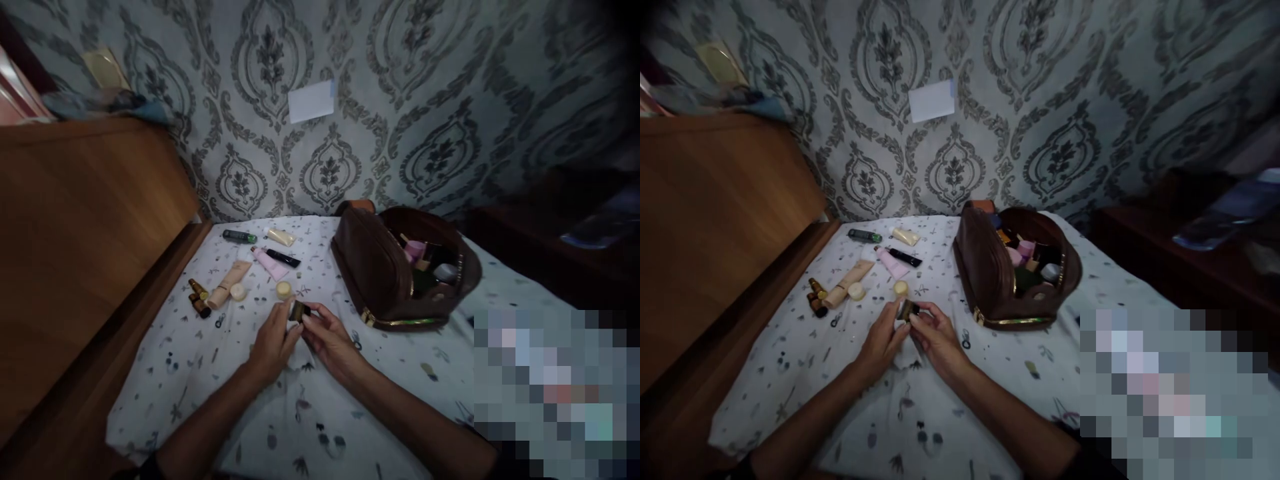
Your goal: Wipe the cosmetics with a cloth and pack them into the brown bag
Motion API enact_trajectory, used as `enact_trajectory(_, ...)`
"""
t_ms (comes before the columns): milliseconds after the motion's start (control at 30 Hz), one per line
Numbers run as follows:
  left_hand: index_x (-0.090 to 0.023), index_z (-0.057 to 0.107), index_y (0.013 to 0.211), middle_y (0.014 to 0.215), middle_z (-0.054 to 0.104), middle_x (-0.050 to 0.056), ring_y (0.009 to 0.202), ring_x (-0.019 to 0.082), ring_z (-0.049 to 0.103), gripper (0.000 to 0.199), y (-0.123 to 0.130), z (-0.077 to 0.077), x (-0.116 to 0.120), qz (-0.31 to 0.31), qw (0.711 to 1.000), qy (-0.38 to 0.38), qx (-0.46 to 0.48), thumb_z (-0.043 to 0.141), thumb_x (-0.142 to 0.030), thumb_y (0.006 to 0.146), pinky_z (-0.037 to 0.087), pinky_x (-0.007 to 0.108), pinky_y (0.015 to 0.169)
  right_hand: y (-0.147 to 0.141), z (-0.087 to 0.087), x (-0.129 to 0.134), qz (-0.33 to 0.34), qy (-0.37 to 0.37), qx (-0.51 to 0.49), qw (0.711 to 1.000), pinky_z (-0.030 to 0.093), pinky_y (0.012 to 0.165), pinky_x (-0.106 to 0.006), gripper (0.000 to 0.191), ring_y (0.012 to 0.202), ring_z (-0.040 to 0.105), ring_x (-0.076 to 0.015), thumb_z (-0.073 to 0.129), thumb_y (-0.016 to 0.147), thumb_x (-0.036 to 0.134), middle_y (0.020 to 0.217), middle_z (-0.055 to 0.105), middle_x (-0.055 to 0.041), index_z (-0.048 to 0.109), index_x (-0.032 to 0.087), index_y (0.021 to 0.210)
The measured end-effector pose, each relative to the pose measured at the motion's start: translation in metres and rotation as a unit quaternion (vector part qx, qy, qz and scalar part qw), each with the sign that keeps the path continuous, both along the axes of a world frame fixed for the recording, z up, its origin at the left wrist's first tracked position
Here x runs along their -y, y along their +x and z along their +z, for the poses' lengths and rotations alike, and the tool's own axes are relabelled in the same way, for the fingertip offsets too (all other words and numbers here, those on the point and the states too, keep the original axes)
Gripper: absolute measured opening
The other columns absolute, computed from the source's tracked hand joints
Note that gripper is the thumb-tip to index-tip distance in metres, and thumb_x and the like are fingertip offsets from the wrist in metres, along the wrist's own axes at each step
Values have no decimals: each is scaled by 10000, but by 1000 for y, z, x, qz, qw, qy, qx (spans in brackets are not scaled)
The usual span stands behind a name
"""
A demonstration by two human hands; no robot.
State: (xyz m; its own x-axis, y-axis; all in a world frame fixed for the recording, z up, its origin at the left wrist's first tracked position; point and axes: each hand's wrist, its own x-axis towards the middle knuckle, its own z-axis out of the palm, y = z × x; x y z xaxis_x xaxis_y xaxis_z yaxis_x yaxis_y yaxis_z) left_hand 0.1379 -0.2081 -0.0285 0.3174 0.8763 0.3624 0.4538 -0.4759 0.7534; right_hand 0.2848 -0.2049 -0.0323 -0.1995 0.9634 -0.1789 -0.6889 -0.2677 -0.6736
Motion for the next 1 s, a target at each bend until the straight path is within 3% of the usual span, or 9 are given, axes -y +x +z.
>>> enact_trajectory(233, -230, 553, 1333, 1086, 603, 85, 1003, 216, 597, 375, -2, 3, 0, 29, 999, 24, 1, 436, -358, 1001, 502, 375, 900, -1, -3, 0, 9, 13, 40, 999, 473, 603, -197, 448, 598, 599, -85, 919, 568, 385, 639, 632, 60, 587, 204, 807)
enact_trajectory(433, -197, 637, 1202, 968, 609, 65, 926, 194, 594, 339, -1, 13, 1, 21, 999, 38, 27, 395, -343, 1016, 484, 328, 843, 2, -1, 1, 61, 76, 87, 991, 425, 484, -205, 559, 505, 575, -103, 831, 677, 511, 590, 612, 55, 624, 212, 1101)
enact_trajectory(633, -168, 606, 1071, 944, 624, 60, 885, 181, 588, 260, -1, 13, 0, 46, 997, 40, 53, 416, -334, 1006, 470, 308, 810, 2, 1, 0, 124, 66, 62, 988, 425, 442, -205, 483, 492, 612, -121, 701, 759, 635, 601, 648, -10, 585, 167, 786)
enact_trajectory(733, -170, 575, 1097, 949, 619, 61, 877, 183, 588, 243, -1, 10, 0, 72, 996, 39, 38, 425, -335, 1000, 482, 316, 805, 3, -1, -1, 133, 61, 60, 987, 435, 456, -196, 464, 515, 630, -122, 737, 748, 595, 620, 658, 4, 585, 176, 875)
enact_trajectory(833, -178, 569, 1175, 1041, 637, 88, 980, 207, 590, 267, 0, 8, 2, 58, 995, 86, -7, 407, -305, 1005, 488, 361, 882, 4, -2, 0, 127, 59, 59, 988, 458, 490, -199, 483, 528, 618, -110, 807, 710, 514, 635, 650, 43, 566, 202, 989)
enact_trajectory(1000, -192, 495, 1362, 1237, 622, 134, 1166, 241, 564, 376, 4, 7, 5, 21, 981, 167, -95, 402, -264, 1004, 481, 431, 1006, 4, 0, 1, 79, 37, 24, 996, 471, 592, -175, 444, 612, 596, -71, 860, 681, 404, 693, 634, 60, 570, 208, 954)
